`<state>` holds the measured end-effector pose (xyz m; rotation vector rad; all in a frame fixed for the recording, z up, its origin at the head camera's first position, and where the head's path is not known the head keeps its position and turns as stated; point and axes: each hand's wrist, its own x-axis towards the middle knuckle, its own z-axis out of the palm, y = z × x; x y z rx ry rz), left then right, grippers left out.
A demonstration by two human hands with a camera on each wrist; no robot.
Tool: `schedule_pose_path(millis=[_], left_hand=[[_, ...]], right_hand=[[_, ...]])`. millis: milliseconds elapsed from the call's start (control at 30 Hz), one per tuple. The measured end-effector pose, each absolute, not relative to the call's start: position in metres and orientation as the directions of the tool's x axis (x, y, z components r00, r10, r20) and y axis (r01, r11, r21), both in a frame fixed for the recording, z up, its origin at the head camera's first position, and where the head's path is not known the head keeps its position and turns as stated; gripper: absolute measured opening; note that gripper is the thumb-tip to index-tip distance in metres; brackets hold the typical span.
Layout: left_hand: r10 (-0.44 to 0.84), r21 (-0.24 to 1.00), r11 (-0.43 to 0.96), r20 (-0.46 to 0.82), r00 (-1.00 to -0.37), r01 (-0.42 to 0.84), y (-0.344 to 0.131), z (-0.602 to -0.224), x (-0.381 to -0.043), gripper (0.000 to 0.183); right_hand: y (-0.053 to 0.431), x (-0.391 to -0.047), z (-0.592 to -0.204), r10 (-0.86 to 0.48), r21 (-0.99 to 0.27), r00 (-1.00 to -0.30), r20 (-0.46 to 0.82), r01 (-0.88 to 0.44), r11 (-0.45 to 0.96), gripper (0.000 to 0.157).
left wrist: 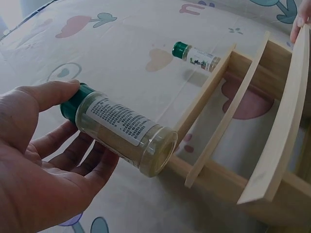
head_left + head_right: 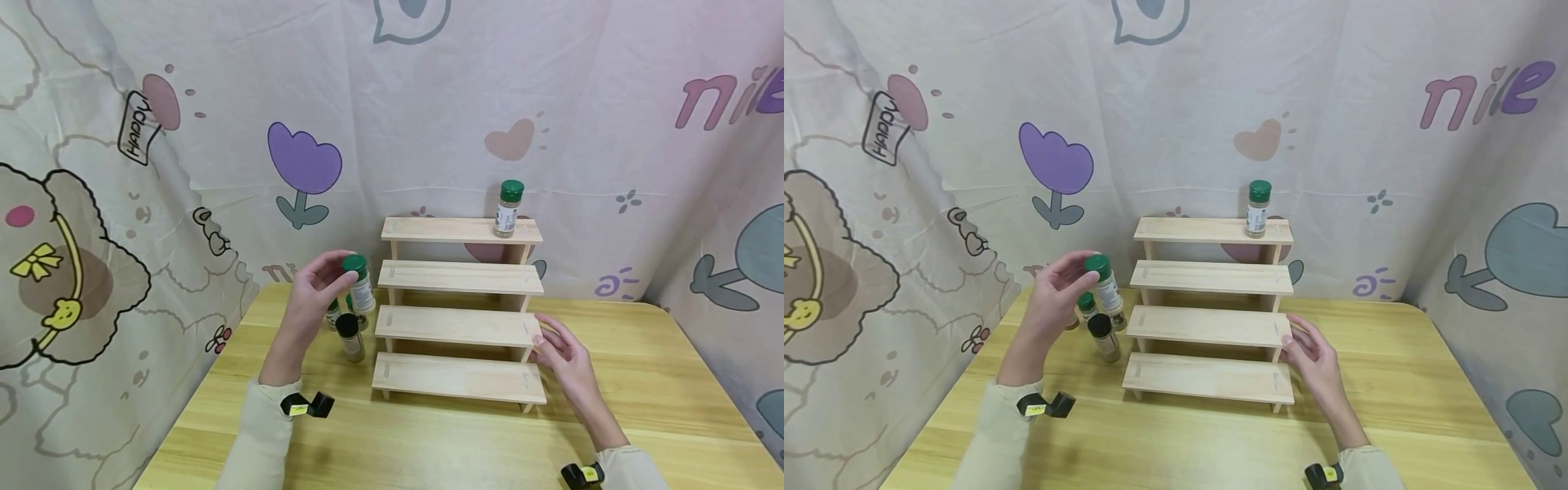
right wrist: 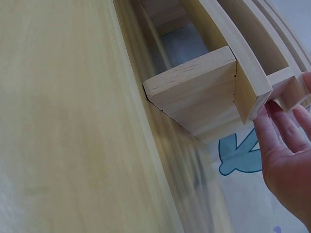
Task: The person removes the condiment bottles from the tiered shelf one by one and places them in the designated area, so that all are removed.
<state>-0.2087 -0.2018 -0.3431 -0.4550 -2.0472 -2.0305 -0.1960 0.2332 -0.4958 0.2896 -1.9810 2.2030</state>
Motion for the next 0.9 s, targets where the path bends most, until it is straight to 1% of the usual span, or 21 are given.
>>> schedule_pose_path(millis=[200,567,733,900], left_hand=[[0.007,0.937,0.028,0.348,-0.938,0.348,-0.215,-0.351,-0.199,0.038],[-0.068,0.942,-0.022,0.334,-0.94,0.336,-0.247,-0.374,-0.188,0.036],[-0.1,0.956,-0.024,0.289,-0.952,0.292,-0.257,-0.384,-0.184,0.037],[-0.105,0.962,-0.03,0.266,-0.958,0.27,-0.265,-0.394,-0.184,0.039]], right_hand=[[0.234,-0.197,-0.497,-0.006,-0.964,-0.969,0.247,-0.246,-0.101,0.052],[0.234,-0.198,-0.495,-0.007,-0.965,-0.969,0.249,-0.247,-0.091,0.052],[0.234,-0.198,-0.494,-0.012,-0.965,-0.968,0.25,-0.248,-0.087,0.052],[0.234,-0.197,-0.496,-0.007,-0.967,-0.971,0.241,-0.239,-0.087,0.051]])
